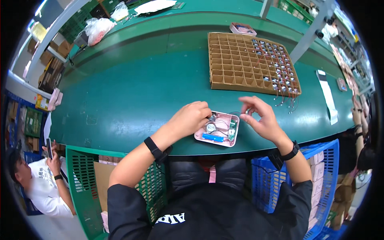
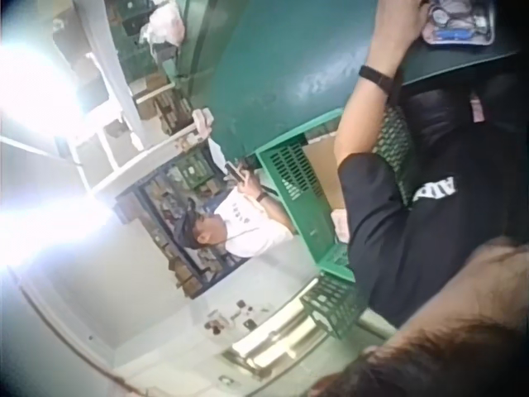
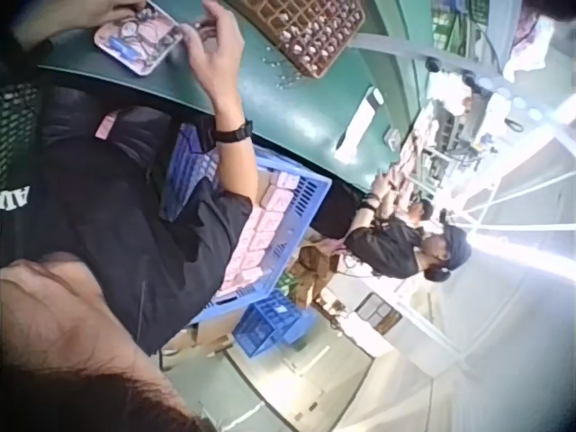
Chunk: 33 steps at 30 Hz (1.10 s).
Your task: The recorder is assembling small electronic components on a production line and placing them into pink containers.
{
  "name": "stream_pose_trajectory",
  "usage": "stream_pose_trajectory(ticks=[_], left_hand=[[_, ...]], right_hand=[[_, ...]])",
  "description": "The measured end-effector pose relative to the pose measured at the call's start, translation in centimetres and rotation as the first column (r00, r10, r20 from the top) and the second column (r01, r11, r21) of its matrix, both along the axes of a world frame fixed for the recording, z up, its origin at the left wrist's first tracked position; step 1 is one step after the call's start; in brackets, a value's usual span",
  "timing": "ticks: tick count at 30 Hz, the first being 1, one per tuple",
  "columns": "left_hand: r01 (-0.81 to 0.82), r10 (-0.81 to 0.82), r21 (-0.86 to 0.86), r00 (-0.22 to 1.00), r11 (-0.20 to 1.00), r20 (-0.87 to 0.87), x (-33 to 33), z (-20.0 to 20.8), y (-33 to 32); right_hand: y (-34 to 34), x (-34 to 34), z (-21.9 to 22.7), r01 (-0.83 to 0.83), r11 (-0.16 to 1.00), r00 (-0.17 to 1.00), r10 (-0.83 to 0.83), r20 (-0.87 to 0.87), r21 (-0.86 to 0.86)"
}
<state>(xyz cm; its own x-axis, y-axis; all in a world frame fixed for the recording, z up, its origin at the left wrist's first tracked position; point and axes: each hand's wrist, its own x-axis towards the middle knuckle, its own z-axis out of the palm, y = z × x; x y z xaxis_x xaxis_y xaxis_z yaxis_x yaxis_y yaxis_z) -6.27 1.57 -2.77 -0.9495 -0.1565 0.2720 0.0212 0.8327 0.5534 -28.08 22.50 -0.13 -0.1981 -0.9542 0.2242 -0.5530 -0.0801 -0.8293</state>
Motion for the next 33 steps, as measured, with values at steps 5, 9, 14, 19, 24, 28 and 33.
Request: stream_pose_trajectory(ticks=[5, 9, 14, 19, 24, 28, 33], left_hand=[[0.108, -0.128, -0.162, 0.985, 0.981, -0.118, 0.3, 0.9, -0.7], [0.23, -0.261, -0.226, 0.957, 0.947, -0.122, -0.2, 2.1, 1.9], [0.262, -0.296, -0.343, 0.954, 0.902, -0.048, 0.7, 2.5, 4.6], [0.241, -0.263, -0.364, 0.965, 0.9, -0.01, 0.9, 1.2, 3.5], [0.29, -0.319, -0.372, 0.948, 0.882, -0.017, 1.4, 0.8, 2.6], [0.29, -0.319, -0.378, 0.948, 0.879, -0.016, 1.3, 0.8, 1.7], [0.261, -0.292, -0.356, 0.956, 0.897, -0.035, 1.1, 0.0, 1.9]], right_hand=[[-0.7, 0.8, 1.1, -0.09, 0.996, 0.995, 0.09, 0.039, 0.004], [-1.6, 0.9, 1.2, -0.129, 0.989, 0.99, 0.133, 0.05, -0.075], [-1.8, 0.7, 2.5, -0.156, 0.977, 0.954, 0.112, 0.279, 0.143], [-2.1, 1.3, 2.2, -0.167, 0.98, 0.984, 0.16, 0.073, 0.112], [-2.5, 1.8, 2.1, -0.271, 0.962, 0.956, 0.272, -0.112, 0.022], [-3.3, 1.6, 2.1, -0.377, 0.926, 0.895, 0.374, -0.243, 0.038], [-4.6, 2.0, 3.2, -0.484, 0.869, 0.747, 0.471, -0.47, 0.103]])
